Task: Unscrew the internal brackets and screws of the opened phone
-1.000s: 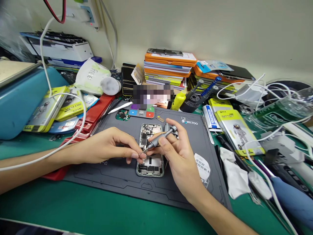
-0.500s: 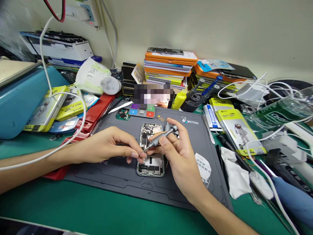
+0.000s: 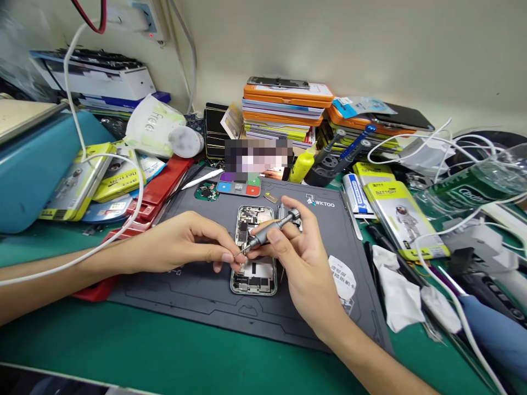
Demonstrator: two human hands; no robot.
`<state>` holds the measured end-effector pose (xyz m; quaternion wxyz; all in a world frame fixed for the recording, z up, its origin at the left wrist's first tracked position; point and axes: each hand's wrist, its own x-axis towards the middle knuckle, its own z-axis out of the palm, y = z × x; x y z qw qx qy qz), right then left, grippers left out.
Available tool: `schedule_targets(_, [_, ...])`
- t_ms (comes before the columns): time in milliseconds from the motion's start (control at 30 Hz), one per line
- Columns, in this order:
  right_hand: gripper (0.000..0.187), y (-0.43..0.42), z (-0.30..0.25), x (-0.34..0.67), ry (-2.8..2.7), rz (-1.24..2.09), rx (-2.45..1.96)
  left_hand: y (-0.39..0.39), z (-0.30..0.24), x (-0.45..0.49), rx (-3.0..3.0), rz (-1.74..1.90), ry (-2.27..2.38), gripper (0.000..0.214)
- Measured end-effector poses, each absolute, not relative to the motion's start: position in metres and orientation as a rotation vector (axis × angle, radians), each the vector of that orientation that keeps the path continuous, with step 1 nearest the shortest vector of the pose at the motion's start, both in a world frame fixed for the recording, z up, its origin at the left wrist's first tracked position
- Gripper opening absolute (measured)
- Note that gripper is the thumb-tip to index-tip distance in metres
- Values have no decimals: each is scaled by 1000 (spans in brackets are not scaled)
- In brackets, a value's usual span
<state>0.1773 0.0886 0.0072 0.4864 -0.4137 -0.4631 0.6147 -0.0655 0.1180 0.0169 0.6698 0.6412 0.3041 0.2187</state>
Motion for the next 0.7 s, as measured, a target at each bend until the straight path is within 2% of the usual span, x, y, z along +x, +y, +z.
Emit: schedule_targets(700, [48,85,10,178,-1160,1451,-973,118,23,-61,1377,495,688,15])
